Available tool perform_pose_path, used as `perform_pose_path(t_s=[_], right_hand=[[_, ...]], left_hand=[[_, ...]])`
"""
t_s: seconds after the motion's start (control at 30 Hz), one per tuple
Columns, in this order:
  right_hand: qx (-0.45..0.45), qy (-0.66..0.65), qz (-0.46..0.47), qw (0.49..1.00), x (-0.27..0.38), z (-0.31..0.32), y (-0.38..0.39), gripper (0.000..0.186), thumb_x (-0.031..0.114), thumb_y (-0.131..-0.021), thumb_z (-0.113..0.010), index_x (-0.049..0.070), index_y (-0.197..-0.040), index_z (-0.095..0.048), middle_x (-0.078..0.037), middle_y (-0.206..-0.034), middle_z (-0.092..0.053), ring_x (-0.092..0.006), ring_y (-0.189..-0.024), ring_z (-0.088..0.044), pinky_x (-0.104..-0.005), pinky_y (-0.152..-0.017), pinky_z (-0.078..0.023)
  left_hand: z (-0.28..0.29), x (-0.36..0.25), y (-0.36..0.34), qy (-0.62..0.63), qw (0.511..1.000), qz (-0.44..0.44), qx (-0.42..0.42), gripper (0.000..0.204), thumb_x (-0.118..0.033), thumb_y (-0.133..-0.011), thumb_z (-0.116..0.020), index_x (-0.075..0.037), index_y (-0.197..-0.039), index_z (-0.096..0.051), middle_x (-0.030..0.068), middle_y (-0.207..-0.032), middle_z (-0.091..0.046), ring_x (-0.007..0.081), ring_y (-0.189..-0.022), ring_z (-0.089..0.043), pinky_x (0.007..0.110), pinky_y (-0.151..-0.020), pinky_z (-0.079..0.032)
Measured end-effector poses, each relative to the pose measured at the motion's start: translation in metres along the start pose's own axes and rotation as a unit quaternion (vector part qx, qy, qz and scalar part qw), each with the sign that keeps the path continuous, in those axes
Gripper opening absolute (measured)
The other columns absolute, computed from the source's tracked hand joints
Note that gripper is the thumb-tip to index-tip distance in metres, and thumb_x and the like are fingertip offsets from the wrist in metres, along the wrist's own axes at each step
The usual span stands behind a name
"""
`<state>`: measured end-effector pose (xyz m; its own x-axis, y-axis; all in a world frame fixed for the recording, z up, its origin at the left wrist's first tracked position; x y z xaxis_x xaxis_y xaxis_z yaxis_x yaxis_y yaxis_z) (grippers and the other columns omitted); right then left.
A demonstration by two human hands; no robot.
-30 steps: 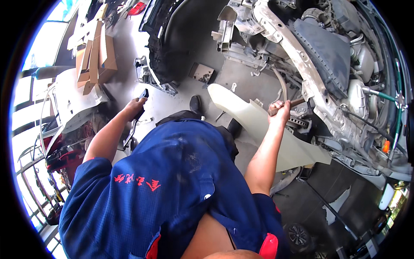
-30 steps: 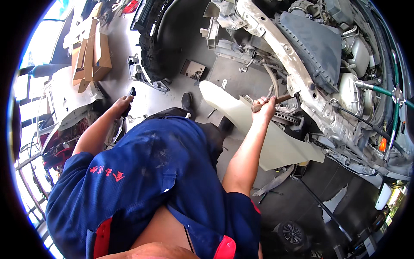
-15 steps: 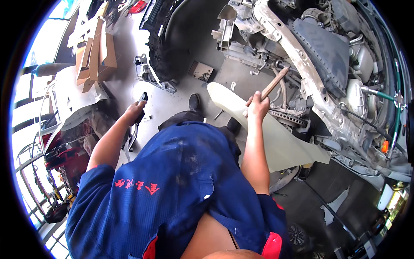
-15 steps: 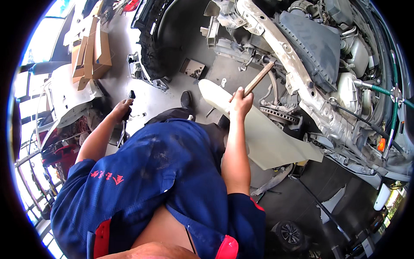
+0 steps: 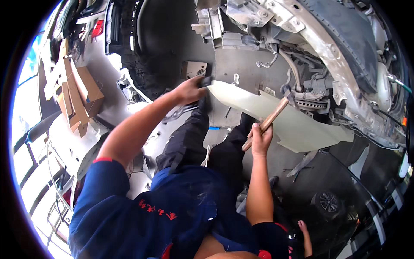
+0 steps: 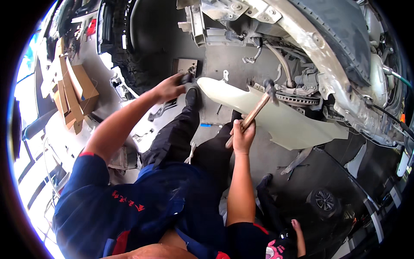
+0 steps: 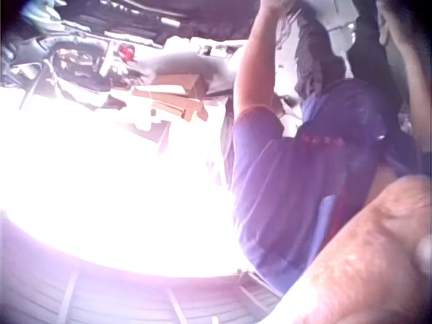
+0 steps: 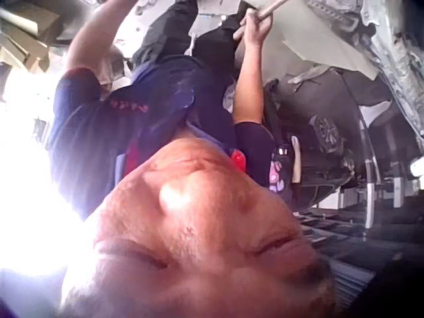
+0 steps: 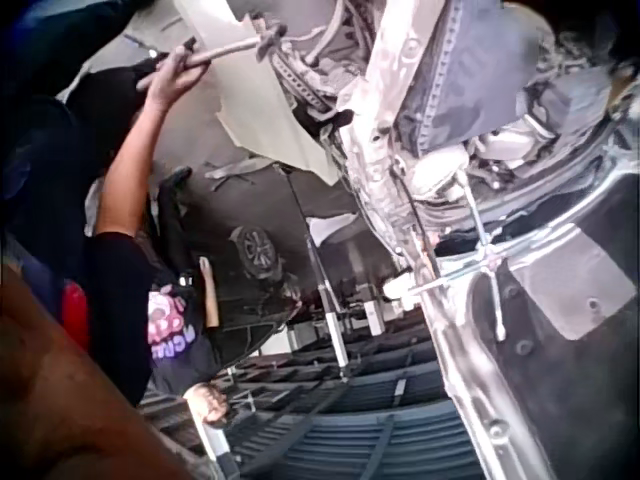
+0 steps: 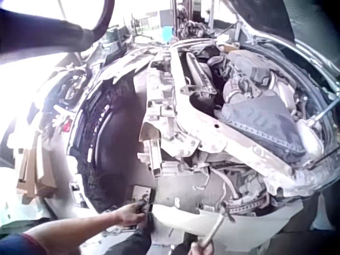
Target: The person manipulates automotive components on a workbench using pliers and a screwdriver before moving to a disassembled vehicle to hammer a metal structure and install a component into the wheel well.
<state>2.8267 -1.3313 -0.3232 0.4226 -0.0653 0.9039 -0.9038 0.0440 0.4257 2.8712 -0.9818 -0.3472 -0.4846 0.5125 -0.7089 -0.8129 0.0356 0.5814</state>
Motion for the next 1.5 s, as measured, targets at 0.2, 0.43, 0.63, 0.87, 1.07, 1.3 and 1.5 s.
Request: perform_pose_path(t_s=[0.2,0.43,0.63,0.87,1.07,1.3,1.5], right_hand=[[-0.073,0.004,-0.116,0.991,0.003,-0.009,-0.017,0.023,0.025,-0.107,-0.058,0.002,-0.11,-0.057,-0.001,-0.071,-0.052,-0.0096,-0.045,-0.047,-0.0257,-0.041,-0.041],[-0.062,-0.067,0.121,0.988,0.001,-0.034,-0.069,0.028,0.009,-0.099,-0.068,0.002,-0.108,-0.044,-0.009,-0.088,-0.06,-0.0121,-0.062,-0.06,-0.0273,-0.056,-0.053],[-0.058,0.011,0.158,0.986,0.007,-0.037,-0.137,0.027,0.025,-0.106,-0.061,0.002,-0.094,-0.053,0.0,-0.066,-0.055,-0.0093,-0.052,-0.051,-0.0275,-0.051,-0.044],[-0.077,0.218,0.339,0.912,-0.001,-0.041,-0.16,0.028,0.024,-0.107,-0.059,0.003,-0.091,-0.049,0.002,-0.068,-0.052,-0.0055,-0.055,-0.047,-0.0234,-0.053,-0.04],[-0.07,0.109,0.449,0.884,0.005,-0.05,-0.152,0.033,0.021,-0.108,-0.056,0.006,-0.079,-0.05,0.0,-0.066,-0.051,-0.0067,-0.053,-0.045,-0.0241,-0.051,-0.037],[-0.146,0.284,0.305,0.897,-0.025,-0.049,-0.171,0.027,0.025,-0.099,-0.07,0.002,-0.093,-0.059,-0.015,-0.07,-0.065,-0.0296,-0.061,-0.066,-0.0387,-0.06,-0.052],[-0.037,0.044,0.433,0.9,0.011,-0.046,-0.149,0.029,0.02,-0.103,-0.062,0.004,-0.079,-0.057,-0.007,-0.065,-0.056,-0.019,-0.057,-0.057,-0.0339,-0.059,-0.05]], left_hand=[[-0.019,-0.181,-0.103,-0.306,0.934,-0.135,0.125,0.071,-0.034,-0.092,-0.063,-0.009,-0.155,-0.04,0.0277,-0.142,-0.053,0.0409,-0.116,-0.065,0.048,-0.1,-0.054],[0.015,-0.209,-0.146,-0.464,0.882,-0.031,0.074,0.079,-0.02,-0.09,-0.057,-0.012,-0.163,-0.026,0.0237,-0.112,-0.071,0.04,-0.097,-0.071,0.048,-0.087,-0.057],[0.039,-0.211,-0.147,-0.507,0.858,-0.072,0.05,0.075,-0.016,-0.089,-0.051,-0.033,-0.16,-0.036,0.02,-0.126,-0.07,0.0345,-0.11,-0.071,0.046,-0.09,-0.059],[0.031,-0.202,-0.165,-0.548,0.833,-0.08,0.017,0.074,-0.015,-0.089,-0.052,-0.035,-0.159,-0.038,0.0171,-0.126,-0.071,0.0323,-0.107,-0.072,0.044,-0.085,-0.06],[0.033,-0.186,-0.181,-0.591,0.801,-0.091,-0.013,0.074,-0.013,-0.089,-0.053,-0.037,-0.158,-0.04,0.0143,-0.127,-0.071,0.03,-0.104,-0.074,0.042,-0.081,-0.062],[0.026,-0.187,-0.18,-0.576,0.812,-0.08,-0.052,0.075,-0.014,-0.088,-0.057,-0.04,-0.157,-0.042,0.0153,-0.121,-0.073,0.032,-0.104,-0.074,0.041,-0.079,-0.062],[0.036,-0.192,-0.17,-0.55,0.832,-0.061,-0.036,0.074,-0.014,-0.088,-0.056,-0.038,-0.157,-0.042,0.0155,-0.12,-0.073,0.0319,-0.103,-0.074,0.042,-0.078,-0.063]])
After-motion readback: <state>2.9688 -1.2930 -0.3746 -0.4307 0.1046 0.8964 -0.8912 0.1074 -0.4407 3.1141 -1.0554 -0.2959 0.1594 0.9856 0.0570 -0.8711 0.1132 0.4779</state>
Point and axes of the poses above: each hand's wrist, its own y-axis away from the middle knuckle, its own z-axis out of the back of the hand, x = y × z, the point moved 2 cm from there along -y, towards the middle knuckle
